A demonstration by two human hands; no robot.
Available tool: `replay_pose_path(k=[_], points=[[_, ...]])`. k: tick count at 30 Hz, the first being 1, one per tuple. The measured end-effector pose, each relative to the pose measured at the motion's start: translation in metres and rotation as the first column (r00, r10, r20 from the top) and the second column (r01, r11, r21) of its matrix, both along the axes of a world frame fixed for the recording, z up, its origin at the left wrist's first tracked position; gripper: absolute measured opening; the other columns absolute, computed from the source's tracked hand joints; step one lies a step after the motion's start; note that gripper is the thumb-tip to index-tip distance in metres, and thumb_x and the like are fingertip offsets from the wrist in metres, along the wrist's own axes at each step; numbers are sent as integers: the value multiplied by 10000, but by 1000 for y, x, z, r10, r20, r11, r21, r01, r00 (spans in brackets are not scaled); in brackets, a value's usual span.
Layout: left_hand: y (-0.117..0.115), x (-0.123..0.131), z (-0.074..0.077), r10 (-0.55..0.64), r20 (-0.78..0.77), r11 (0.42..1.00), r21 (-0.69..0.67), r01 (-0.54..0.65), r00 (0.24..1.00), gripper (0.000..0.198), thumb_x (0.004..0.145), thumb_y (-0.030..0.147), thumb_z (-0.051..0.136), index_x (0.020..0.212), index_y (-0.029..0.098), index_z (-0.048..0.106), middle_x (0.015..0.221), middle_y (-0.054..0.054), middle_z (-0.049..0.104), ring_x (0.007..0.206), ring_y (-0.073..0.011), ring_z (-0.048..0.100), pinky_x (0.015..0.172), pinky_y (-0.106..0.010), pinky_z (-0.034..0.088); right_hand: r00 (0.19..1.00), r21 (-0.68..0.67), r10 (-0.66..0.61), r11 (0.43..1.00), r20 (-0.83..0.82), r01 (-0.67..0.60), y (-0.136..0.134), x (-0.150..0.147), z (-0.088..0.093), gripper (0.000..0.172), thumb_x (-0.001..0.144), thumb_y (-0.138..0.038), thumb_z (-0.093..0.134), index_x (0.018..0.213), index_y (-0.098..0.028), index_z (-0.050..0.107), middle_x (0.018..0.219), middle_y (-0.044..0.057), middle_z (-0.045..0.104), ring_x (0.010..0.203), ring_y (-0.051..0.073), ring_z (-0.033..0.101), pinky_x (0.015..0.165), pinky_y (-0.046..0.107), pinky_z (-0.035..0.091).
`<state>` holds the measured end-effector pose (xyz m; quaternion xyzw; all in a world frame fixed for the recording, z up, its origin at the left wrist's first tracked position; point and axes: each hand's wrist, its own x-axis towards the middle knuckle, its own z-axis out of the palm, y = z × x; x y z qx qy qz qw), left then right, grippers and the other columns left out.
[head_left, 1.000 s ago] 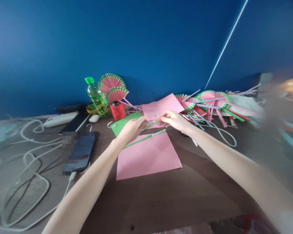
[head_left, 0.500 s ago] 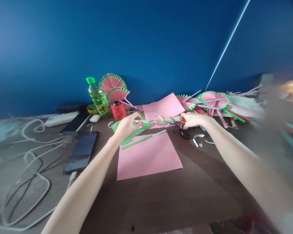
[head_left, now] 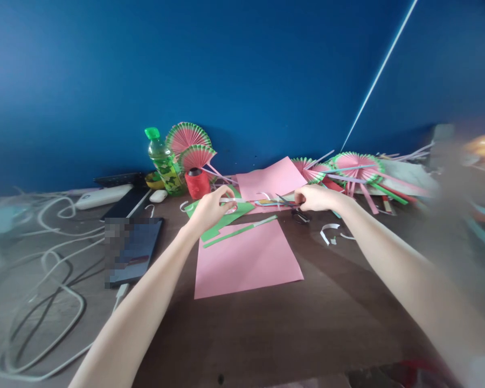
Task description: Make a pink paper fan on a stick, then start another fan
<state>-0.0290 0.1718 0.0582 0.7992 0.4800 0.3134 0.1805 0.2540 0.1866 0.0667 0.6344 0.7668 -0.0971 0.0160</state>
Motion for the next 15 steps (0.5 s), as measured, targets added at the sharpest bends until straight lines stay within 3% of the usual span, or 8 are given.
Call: replay_pose_path(k=[5,8,10,15], points=[[1,-1,-1,-15,32,999,-28,16,999,148,755,333,544,838,213,519,843,-9,628,848,-186,614,726,-276,455,997,163,-28,986,-72,39,-7,-5,10,220,661,-126,538,843,-189,646,903,48,674,785,188,603,631,258,409],[2,-2,-2,-11,30,1000,-26,12,999,144,753,321,547,844,213,516,833,-6,628,810,-179,616,680,-265,450,987,262,53,965,-154,-11,-11,-9,15,205,700,-165,523,853,-184,658,936,54,668,834,194,595,677,273,410],[3,-3,-2,0,32,1000,-12,0,999,140,749,314,548,839,211,517,815,-1,624,774,-169,611,661,-257,444,969,247,105,968,-225,-48,-12,-10,16,180,713,-200,521,821,-188,665,891,46,672,753,176,596,648,273,411],[5,-6,0,39,30,999,26,-40,999,134,743,315,553,817,207,523,791,5,631,764,-163,602,667,-251,431,902,88,73,995,-425,-39,-11,-12,14,248,739,-263,494,914,-181,650,772,29,666,604,146,561,585,273,403]])
